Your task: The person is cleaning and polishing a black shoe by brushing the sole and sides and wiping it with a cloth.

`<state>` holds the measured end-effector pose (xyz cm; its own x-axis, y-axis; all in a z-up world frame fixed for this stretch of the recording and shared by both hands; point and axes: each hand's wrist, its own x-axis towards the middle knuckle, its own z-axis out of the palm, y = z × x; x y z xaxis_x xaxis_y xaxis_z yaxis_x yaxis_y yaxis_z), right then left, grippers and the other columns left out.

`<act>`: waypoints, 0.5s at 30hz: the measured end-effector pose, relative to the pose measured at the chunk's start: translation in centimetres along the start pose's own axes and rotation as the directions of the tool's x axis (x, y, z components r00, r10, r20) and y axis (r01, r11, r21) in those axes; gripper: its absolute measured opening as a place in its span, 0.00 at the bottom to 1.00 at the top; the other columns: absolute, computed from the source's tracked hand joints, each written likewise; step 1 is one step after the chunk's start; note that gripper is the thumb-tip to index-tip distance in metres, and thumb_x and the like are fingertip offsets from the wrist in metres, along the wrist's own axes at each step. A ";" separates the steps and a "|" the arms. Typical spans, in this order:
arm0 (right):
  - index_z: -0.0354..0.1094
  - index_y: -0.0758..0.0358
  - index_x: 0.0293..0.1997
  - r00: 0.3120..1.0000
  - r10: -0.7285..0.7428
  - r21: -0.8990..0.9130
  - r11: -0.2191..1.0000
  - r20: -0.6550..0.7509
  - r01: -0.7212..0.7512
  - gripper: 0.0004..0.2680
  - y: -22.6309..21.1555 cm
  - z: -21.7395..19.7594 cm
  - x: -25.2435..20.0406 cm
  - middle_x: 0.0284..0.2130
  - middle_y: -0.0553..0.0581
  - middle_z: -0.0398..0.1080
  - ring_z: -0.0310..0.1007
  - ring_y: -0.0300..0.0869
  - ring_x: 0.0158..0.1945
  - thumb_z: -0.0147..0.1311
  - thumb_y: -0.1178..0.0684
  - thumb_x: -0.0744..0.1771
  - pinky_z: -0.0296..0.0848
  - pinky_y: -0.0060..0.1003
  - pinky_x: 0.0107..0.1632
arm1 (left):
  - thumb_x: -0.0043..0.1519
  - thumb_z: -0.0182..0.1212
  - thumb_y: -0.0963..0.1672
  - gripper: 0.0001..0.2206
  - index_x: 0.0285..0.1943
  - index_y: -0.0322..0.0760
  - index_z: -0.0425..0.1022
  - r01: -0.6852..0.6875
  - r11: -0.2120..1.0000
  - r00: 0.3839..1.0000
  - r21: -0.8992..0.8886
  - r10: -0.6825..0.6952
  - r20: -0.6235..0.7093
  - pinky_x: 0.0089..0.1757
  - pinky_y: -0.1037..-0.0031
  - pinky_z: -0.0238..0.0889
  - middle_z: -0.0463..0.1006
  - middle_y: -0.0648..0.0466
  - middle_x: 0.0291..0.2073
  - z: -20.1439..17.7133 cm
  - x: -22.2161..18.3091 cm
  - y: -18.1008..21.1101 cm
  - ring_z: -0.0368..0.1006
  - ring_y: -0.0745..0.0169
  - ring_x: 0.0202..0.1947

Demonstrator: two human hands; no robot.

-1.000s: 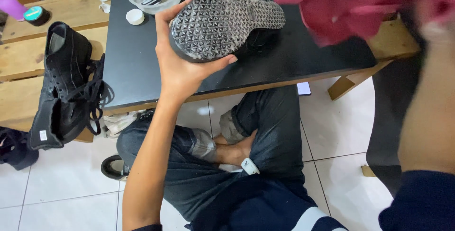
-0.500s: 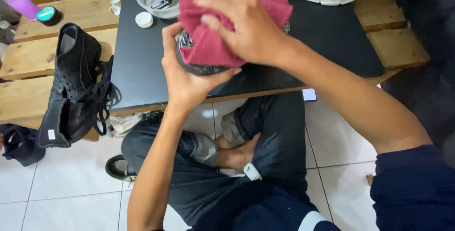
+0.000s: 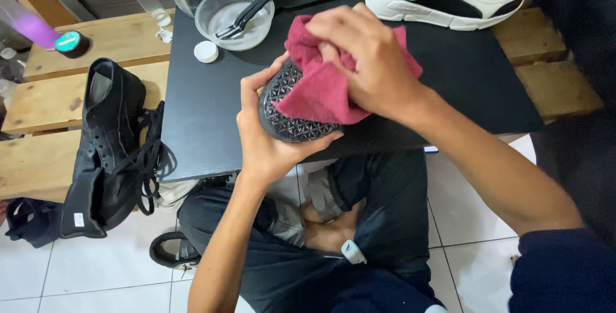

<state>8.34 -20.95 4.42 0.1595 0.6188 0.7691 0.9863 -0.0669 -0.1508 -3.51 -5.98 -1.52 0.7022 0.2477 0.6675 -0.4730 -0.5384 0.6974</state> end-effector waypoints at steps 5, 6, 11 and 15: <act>0.74 0.63 0.48 0.989 -0.130 0.174 0.978 0.066 0.117 0.14 -4.4 1.1 0.7 0.50 0.58 0.70 0.61 0.49 0.48 0.67 0.46 0.64 0.64 0.46 0.52 | 0.49 0.69 0.45 0.35 0.68 0.33 0.60 0.010 0.966 0.997 -0.258 0.009 0.071 0.67 0.58 0.66 0.67 0.38 0.69 -0.3 1.1 -0.9 0.69 0.40 0.69; 0.74 0.63 0.48 0.989 -0.132 0.177 0.977 0.065 0.119 0.14 -3.6 1.3 0.8 0.50 0.58 0.70 0.61 0.49 0.48 0.67 0.46 0.64 0.64 0.46 0.52 | 0.49 0.69 0.45 0.35 0.68 0.33 0.60 0.010 0.967 0.998 -0.255 0.008 0.070 0.67 0.58 0.66 0.67 0.38 0.69 -0.7 1.1 -0.6 0.69 0.40 0.69; 0.74 0.70 0.46 0.999 0.011 0.039 0.999 0.051 -0.013 0.07 1.3 0.7 1.3 0.46 0.60 0.72 0.63 0.45 0.41 0.64 0.61 0.66 0.67 0.36 0.44 | 0.37 0.85 0.45 0.47 0.64 0.27 0.59 0.048 0.998 0.999 0.041 -0.049 0.005 0.49 0.65 0.77 0.79 0.40 0.52 -0.7 1.4 -1.1 0.83 0.48 0.48; 0.72 0.70 0.48 0.999 0.032 0.017 0.999 0.010 -0.032 0.08 0.0 1.3 2.0 0.47 0.61 0.73 0.66 0.47 0.41 0.62 0.61 0.66 0.68 0.40 0.46 | 0.37 0.84 0.45 0.45 0.63 0.29 0.60 0.093 0.996 0.995 0.005 -0.093 0.020 0.44 0.69 0.77 0.81 0.44 0.46 -0.6 2.5 -2.0 0.82 0.54 0.42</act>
